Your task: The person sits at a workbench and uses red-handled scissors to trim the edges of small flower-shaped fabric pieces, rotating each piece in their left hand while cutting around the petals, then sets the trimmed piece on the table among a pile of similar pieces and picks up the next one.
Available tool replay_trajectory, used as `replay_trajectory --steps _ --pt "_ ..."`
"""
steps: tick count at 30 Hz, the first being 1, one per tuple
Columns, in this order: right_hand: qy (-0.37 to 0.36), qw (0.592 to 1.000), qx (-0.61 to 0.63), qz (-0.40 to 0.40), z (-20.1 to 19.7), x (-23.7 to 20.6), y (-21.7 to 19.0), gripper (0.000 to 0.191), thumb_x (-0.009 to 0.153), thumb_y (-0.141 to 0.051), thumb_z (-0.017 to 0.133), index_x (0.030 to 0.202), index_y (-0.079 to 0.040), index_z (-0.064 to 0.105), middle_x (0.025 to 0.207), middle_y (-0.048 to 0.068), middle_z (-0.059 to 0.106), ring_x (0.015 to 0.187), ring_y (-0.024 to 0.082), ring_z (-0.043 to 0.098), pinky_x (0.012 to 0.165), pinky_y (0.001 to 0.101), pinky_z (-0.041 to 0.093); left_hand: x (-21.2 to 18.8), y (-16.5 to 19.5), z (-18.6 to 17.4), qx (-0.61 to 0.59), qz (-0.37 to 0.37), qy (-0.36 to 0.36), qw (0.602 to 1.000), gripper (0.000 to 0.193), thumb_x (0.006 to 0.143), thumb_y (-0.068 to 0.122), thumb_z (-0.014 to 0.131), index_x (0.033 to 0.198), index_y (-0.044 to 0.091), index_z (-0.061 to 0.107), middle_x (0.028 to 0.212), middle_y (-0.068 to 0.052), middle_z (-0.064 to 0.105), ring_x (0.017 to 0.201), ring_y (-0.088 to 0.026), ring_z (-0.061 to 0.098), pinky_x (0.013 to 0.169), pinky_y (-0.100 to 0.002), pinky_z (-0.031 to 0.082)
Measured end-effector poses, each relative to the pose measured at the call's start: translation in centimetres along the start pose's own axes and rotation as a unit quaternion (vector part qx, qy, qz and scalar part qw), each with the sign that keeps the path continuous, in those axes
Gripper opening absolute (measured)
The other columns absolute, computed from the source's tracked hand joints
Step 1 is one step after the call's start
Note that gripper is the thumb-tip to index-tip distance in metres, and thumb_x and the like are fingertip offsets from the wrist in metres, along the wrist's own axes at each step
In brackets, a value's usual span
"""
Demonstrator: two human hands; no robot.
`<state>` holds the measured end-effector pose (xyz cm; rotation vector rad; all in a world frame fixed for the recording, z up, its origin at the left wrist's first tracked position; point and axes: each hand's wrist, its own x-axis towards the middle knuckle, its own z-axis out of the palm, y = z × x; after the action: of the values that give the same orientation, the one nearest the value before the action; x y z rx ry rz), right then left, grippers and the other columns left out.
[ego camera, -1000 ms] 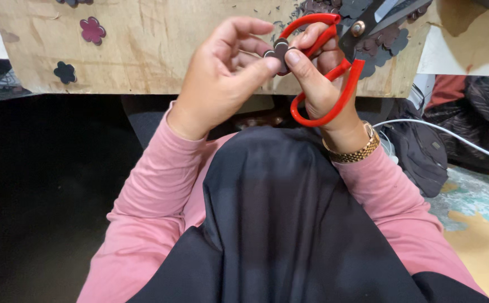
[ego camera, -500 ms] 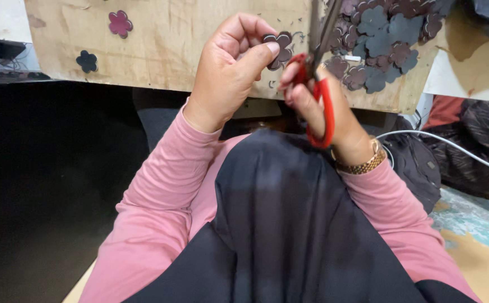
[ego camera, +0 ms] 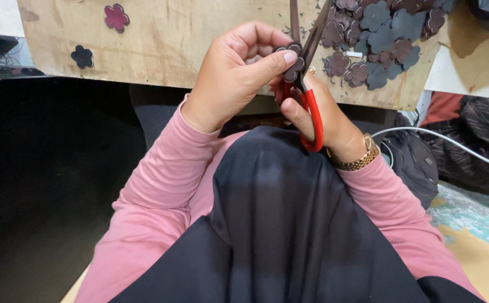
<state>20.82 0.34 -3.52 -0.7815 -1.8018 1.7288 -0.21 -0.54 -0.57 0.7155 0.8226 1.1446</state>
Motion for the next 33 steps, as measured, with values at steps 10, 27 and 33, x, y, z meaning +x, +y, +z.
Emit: replay_trajectory --steps 10,27,33 --pt "-0.013 1.000 0.023 0.013 0.0 -0.3 -0.8 0.078 0.101 -0.070 0.058 0.134 0.000 0.051 0.116 0.005 0.055 0.103 0.014 0.052 0.091 0.0285 0.048 0.0 0.1 0.4 0.024 0.023 0.031 0.999 0.009 0.103 0.006 0.071 0.106 -0.001 0.066 0.091 -0.006 0.072 0.074 -0.008 0.063 0.066 -0.022 0.052" --pt "-0.009 0.998 0.059 0.017 -0.1 -0.3 -1.0 0.081 0.098 -0.074 0.060 0.128 0.000 0.051 0.108 0.004 0.056 0.098 0.014 0.055 0.086 0.0285 0.049 -0.1 0.3 1.1 0.003 0.019 0.022 1.000 0.011 0.103 0.008 0.072 0.105 -0.002 0.067 0.091 -0.008 0.074 0.073 -0.009 0.064 0.066 -0.024 0.053" --pt "-0.007 1.000 0.009 0.011 -0.3 -0.2 -1.0 0.079 0.099 -0.076 0.055 0.124 -0.001 0.053 0.103 0.003 0.057 0.094 0.014 0.055 0.085 0.0273 0.049 0.0 0.1 0.8 -0.013 0.017 0.014 1.000 0.010 0.101 0.007 0.071 0.102 -0.002 0.067 0.089 -0.008 0.074 0.070 -0.011 0.067 0.063 -0.027 0.057"
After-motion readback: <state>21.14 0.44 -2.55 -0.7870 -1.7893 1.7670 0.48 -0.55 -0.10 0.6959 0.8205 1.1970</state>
